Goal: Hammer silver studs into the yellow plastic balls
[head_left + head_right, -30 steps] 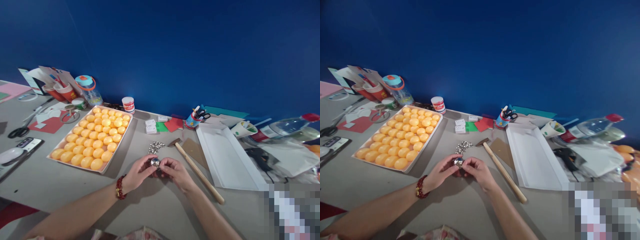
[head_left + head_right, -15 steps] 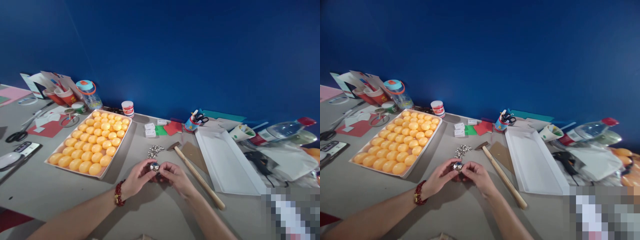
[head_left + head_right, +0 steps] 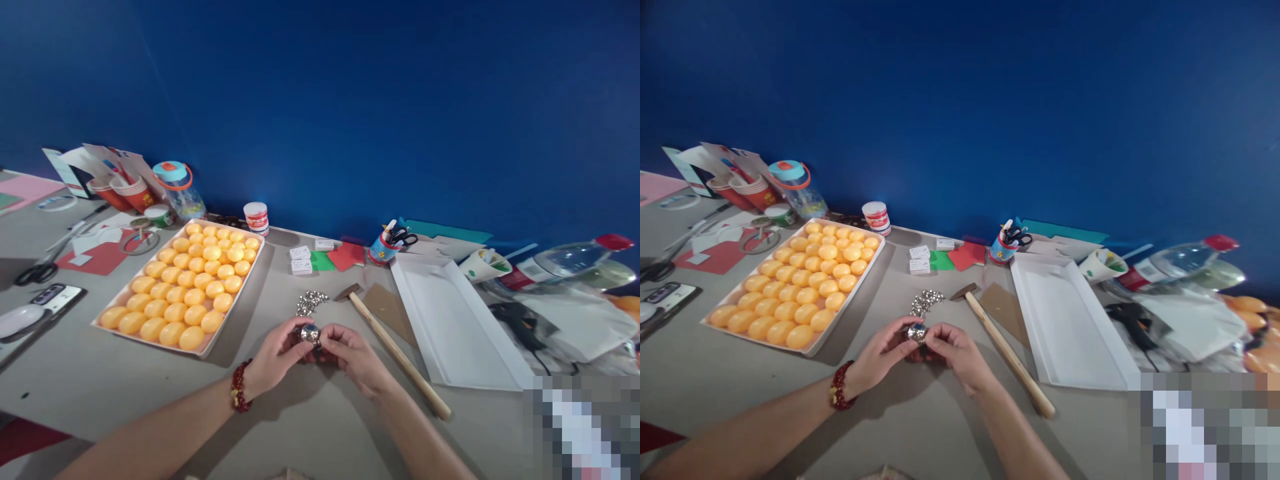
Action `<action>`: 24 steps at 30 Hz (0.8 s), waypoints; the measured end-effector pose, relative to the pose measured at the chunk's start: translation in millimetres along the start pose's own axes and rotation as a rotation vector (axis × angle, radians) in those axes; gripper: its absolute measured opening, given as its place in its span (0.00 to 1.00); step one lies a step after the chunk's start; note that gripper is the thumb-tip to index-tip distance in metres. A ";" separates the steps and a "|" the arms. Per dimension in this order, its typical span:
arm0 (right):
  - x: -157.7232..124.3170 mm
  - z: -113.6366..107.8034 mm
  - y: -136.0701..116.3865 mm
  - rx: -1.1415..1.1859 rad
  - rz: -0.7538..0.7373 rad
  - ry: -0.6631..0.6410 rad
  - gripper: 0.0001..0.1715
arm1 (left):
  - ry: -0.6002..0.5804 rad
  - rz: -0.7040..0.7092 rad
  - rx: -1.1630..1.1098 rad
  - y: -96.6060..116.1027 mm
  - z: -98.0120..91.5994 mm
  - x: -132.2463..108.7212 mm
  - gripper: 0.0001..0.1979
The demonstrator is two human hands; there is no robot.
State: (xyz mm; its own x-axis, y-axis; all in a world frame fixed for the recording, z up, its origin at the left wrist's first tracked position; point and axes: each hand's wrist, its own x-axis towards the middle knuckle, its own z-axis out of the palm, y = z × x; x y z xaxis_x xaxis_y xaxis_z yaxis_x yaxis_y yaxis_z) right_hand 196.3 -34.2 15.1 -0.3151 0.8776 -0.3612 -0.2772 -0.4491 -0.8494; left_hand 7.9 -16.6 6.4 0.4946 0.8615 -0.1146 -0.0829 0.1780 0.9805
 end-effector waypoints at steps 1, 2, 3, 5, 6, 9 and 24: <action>0.0 -0.1 0.2 0.003 0.002 -0.001 0.21 | 0.000 -0.004 -0.003 0.3 0.2 0.0 0.21; 0.1 -0.3 0.5 0.004 0.002 -0.001 0.20 | 0.000 -0.008 -0.008 0.4 0.4 -0.1 0.20; 0.1 -0.4 0.9 0.004 0.002 0.001 0.20 | 0.000 -0.012 -0.016 0.4 0.6 -0.2 0.20; 0.1 -0.4 1.8 0.003 -0.005 0.005 0.19 | -0.002 -0.021 -0.035 -0.2 0.6 -0.4 0.20; 0.1 -0.4 2.2 0.003 -0.009 0.004 0.18 | -0.004 -0.024 -0.042 -0.6 0.5 -0.5 0.20; 0.1 0.2 3.2 -0.010 -0.015 0.006 0.18 | -0.005 -0.027 -0.047 -1.7 0.1 -0.5 0.20; -0.6 0.5 2.8 0.014 0.003 0.000 0.19 | -0.018 -0.008 -0.030 -5.7 -1.9 0.0 0.21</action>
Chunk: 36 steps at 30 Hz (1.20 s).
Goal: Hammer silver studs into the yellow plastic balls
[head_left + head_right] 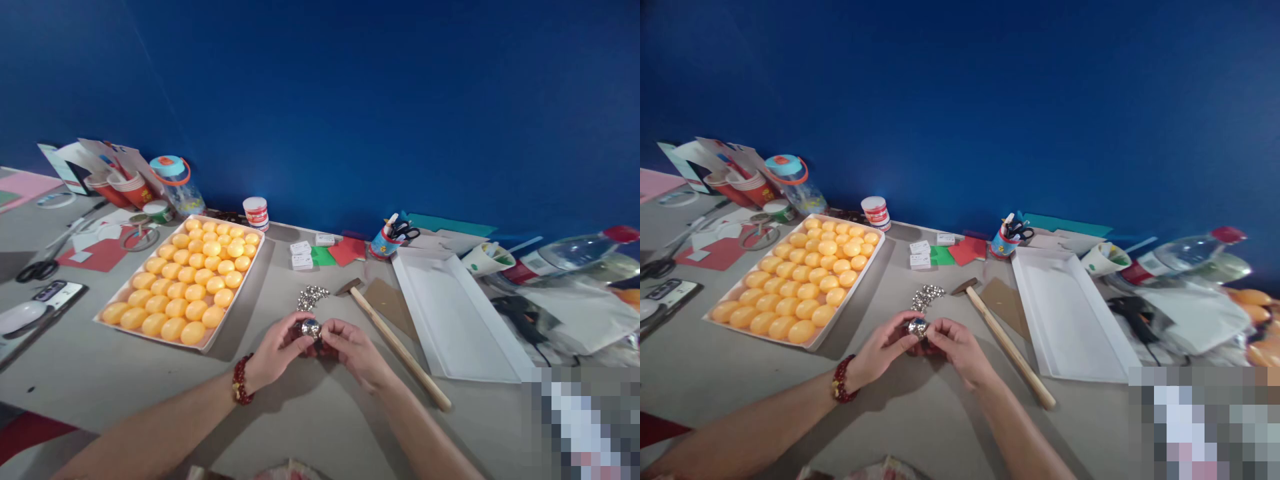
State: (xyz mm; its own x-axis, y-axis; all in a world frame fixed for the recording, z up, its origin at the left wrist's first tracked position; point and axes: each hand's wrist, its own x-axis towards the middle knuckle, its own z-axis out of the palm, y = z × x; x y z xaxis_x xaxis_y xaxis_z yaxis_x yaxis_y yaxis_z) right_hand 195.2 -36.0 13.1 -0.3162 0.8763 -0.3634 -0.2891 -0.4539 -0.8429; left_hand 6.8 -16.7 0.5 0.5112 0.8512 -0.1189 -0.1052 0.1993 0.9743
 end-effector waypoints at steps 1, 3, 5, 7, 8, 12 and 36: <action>0.2 -0.5 0.4 0.000 -0.001 -0.001 0.19 | -0.001 0.003 0.004 0.0 -0.1 0.0 0.21; 0.3 -1.4 0.9 -0.003 -0.006 -0.005 0.18 | -0.004 0.004 0.008 0.8 -0.2 -0.2 0.21; 0.2 -1.9 1.1 -0.006 -0.003 -0.009 0.18 | -0.004 0.003 0.011 2.0 -0.1 -0.5 0.21; -0.1 -1.8 0.9 -0.004 0.002 -0.011 0.18 | -0.001 0.006 0.014 2.9 0.0 -0.7 0.21; -0.2 -1.6 0.8 -0.001 0.001 -0.010 0.18 | 0.001 0.005 0.015 3.1 0.1 -0.7 0.20; -0.5 -1.1 0.7 0.005 -0.001 -0.007 0.18 | -0.001 0.001 0.003 1.1 -0.2 0.0 0.20; -0.7 -2.8 -1.5 -0.015 -0.004 -0.043 0.18 | 0.001 0.006 -0.011 -2.2 0.3 -0.7 0.20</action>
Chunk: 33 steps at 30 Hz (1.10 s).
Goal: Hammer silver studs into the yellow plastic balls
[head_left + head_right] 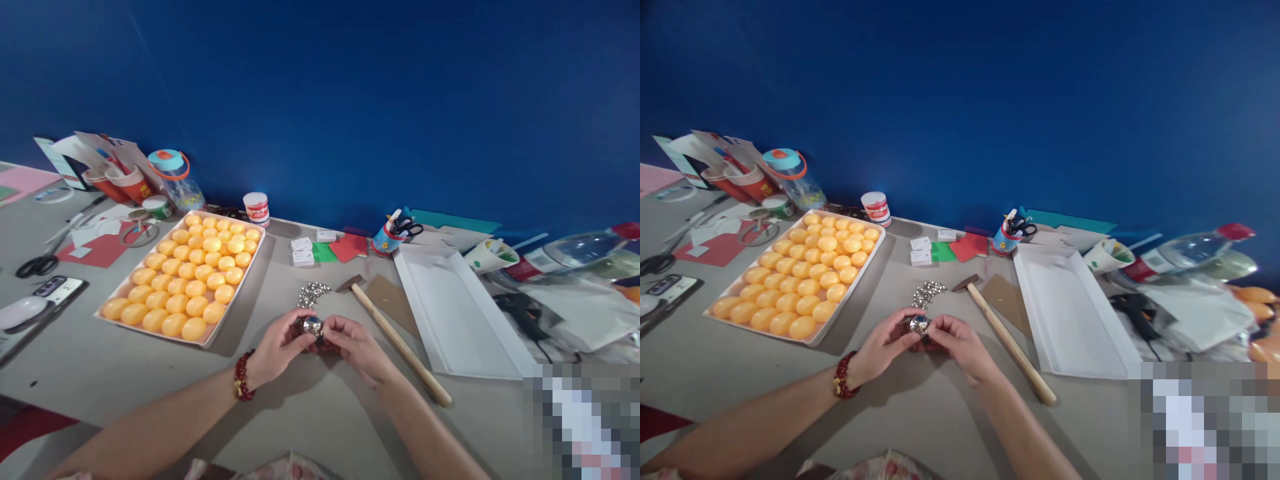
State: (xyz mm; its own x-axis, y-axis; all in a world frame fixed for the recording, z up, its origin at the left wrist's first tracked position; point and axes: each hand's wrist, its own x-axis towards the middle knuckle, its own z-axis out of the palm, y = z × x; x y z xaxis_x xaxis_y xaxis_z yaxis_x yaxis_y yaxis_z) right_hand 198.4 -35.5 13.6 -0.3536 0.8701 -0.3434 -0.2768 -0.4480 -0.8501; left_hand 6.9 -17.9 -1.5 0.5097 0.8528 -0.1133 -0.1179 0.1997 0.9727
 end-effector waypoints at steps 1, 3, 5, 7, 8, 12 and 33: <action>0.0 -0.2 0.0 0.000 0.001 -0.002 0.18 | 0.000 0.001 0.002 -0.4 -0.2 0.0 0.20; 0.1 -0.4 -0.3 -0.003 0.005 -0.012 0.18 | 0.001 0.003 0.003 -0.8 -0.3 0.0 0.20; 0.3 -0.4 -1.1 -0.008 0.005 -0.016 0.18 | 0.006 0.001 0.001 -0.8 0.1 0.1 0.21; 0.6 -0.3 -1.7 -0.011 0.000 -0.014 0.18 | 0.011 0.000 -0.001 0.0 0.7 0.2 0.21; 0.7 -0.2 -1.7 -0.011 -0.002 -0.014 0.18 | 0.012 -0.001 -0.001 0.5 1.0 0.2 0.21; 0.7 0.6 -0.6 0.001 0.009 0.000 0.19 | 0.016 0.002 0.007 2.7 1.6 0.2 0.21; 0.3 2.5 -1.6 0.027 0.055 0.040 0.22 | 0.011 -0.015 0.027 4.4 1.1 0.7 0.21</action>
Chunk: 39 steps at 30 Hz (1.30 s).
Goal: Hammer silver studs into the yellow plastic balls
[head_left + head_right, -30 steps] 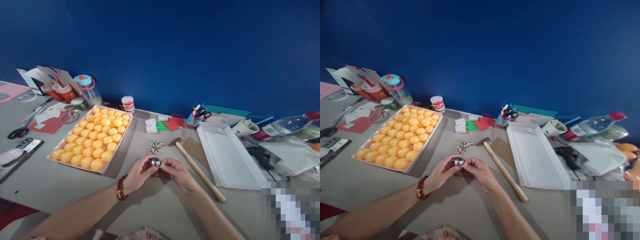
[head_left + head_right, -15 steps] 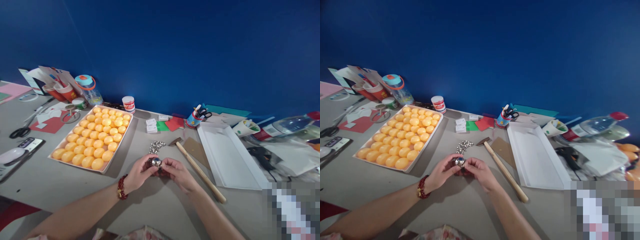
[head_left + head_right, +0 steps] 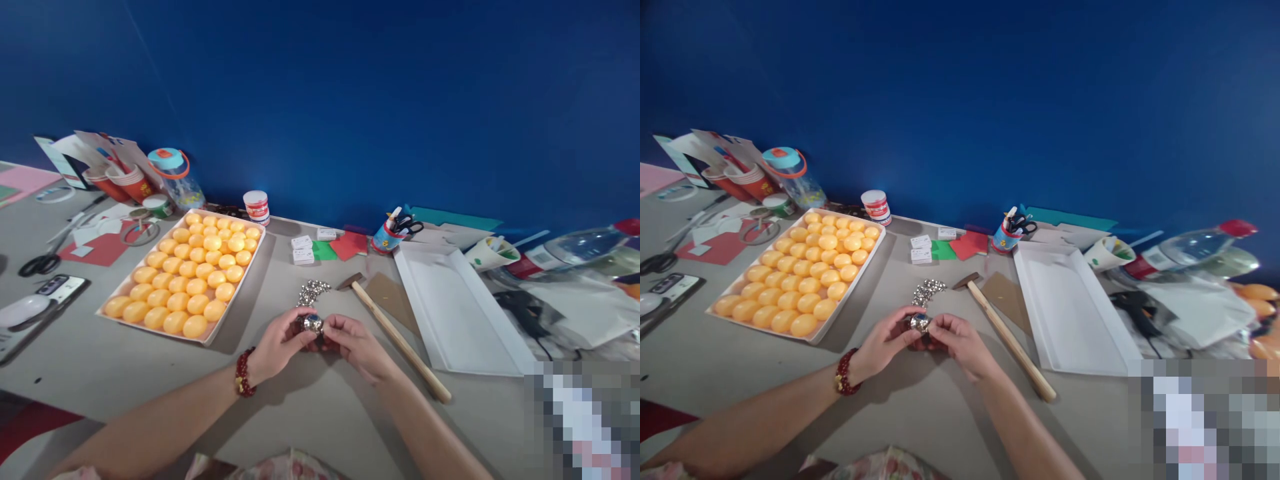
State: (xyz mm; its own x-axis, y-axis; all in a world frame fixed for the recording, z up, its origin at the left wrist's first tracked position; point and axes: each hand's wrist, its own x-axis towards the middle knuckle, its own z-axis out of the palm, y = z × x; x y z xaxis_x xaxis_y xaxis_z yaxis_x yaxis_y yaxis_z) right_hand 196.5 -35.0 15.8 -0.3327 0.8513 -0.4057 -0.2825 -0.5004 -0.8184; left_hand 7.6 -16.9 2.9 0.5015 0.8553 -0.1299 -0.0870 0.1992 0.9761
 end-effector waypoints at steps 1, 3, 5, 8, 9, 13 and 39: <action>-0.1 0.2 -0.1 0.000 0.001 0.000 0.22 | 0.000 -0.003 -0.002 0.6 0.2 0.0 0.21; -0.1 0.4 0.1 -0.004 -0.005 -0.003 0.21 | 0.001 -0.002 -0.003 1.6 0.5 -0.1 0.21; 0.0 0.2 1.2 -0.018 -0.019 -0.006 0.20 | 0.005 0.001 -0.006 2.1 0.5 -0.2 0.21; 0.5 -0.6 3.3 -0.064 -0.046 0.006 0.20 | 0.006 -0.005 -0.020 2.2 0.2 -0.3 0.21; 0.7 -0.9 3.9 -0.083 -0.055 0.011 0.20 | 0.007 -0.008 -0.024 2.1 0.1 -0.3 0.21; 0.5 -1.5 3.8 -0.156 -0.088 0.023 0.21 | 0.010 -0.013 -0.031 0.8 -0.6 0.1 0.21; -2.6 9.9 2.3 -0.332 -0.200 0.134 0.19 | 0.042 -0.003 -0.043 0.7 -0.5 -0.6 0.21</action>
State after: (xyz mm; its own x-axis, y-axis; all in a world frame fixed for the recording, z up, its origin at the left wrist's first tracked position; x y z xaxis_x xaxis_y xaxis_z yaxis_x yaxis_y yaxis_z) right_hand 187.8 -40.0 19.0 -0.1743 0.9506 -0.2570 -0.0167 -0.2638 -0.9644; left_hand 6.8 -17.0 3.6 0.4657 0.8736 -0.1409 -0.1233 0.2218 0.9673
